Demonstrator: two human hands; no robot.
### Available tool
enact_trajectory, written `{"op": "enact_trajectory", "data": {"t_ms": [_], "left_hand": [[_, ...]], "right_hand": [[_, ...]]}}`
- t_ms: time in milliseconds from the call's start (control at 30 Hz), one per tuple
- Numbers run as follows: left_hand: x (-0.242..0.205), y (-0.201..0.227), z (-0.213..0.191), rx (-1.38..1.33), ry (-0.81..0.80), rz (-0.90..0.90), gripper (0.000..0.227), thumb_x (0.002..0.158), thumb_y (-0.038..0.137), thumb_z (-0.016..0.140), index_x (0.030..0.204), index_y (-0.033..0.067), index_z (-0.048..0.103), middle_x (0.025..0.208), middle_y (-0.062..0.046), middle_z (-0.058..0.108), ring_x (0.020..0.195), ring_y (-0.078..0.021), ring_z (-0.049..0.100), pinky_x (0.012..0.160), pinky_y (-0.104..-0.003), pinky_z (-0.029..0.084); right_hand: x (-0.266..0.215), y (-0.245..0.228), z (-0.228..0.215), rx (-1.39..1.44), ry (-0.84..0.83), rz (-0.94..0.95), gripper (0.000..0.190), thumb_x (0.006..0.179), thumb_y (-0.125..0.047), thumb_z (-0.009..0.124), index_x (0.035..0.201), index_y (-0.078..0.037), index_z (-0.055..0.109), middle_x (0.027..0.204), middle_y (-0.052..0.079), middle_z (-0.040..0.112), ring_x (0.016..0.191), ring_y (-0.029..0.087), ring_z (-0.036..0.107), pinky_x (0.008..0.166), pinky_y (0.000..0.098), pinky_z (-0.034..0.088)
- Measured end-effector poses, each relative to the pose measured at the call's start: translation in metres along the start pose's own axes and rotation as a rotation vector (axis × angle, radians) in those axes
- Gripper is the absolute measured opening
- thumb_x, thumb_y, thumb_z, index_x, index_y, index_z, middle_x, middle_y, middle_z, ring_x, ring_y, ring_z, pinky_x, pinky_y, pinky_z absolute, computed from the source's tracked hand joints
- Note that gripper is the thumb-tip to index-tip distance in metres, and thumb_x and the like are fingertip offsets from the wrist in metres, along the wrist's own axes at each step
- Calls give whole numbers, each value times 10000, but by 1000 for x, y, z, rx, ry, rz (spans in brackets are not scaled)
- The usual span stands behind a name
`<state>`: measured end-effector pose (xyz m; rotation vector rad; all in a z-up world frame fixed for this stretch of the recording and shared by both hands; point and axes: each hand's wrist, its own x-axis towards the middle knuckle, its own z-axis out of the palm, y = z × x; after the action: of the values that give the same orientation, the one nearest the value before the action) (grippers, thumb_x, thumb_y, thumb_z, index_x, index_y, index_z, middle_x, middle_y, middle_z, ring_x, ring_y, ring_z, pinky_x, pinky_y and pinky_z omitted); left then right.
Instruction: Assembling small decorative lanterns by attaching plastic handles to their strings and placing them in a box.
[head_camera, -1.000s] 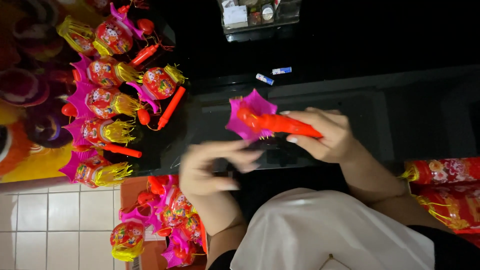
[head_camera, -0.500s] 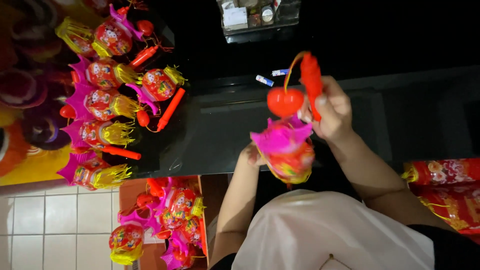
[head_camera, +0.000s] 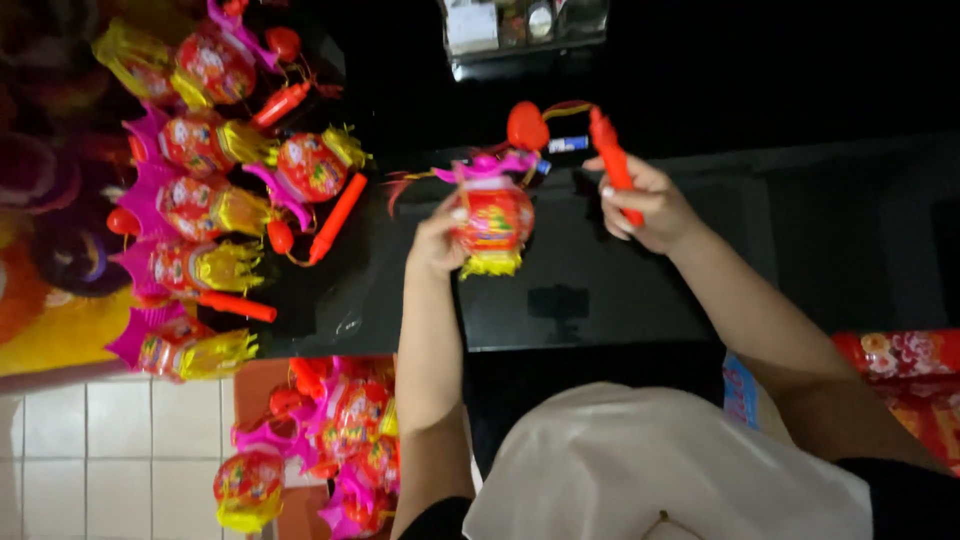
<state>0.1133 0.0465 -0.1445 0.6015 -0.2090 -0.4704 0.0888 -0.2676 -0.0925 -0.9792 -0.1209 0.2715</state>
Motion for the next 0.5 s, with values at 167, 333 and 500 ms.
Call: {"op": "enact_trajectory", "data": {"t_ms": [167, 333, 500], "left_hand": [[3, -3, 2, 19, -33, -73, 680, 801, 178, 714, 1380, -92, 479, 1156, -354, 663, 963, -445, 717, 663, -550, 614], [1, 5, 14, 51, -19, -59, 713, 768, 224, 776, 1360, -66, 503, 1105, -307, 697, 934, -368, 740, 636, -478, 646], [1, -10, -21, 26, -60, -38, 806, 759, 20, 671, 1491, -66, 346, 1174, -420, 597, 967, -538, 688, 686, -638, 595]], "right_hand": [[3, -35, 36, 43, -33, 84, 447, 1087, -346, 418, 829, 2, 526, 560, 76, 391, 303, 77, 283, 321, 208, 252], [4, 9, -6, -6, -35, 32, 483, 1099, -339, 500, 1330, 85, 501, 774, 128, 538, 556, 180, 576, 478, 289, 507], [2, 14, -6, 7, -55, 130, 309, 1099, -192, 444, 1309, 33, 417, 747, 102, 443, 416, 83, 382, 287, 178, 304]]}}
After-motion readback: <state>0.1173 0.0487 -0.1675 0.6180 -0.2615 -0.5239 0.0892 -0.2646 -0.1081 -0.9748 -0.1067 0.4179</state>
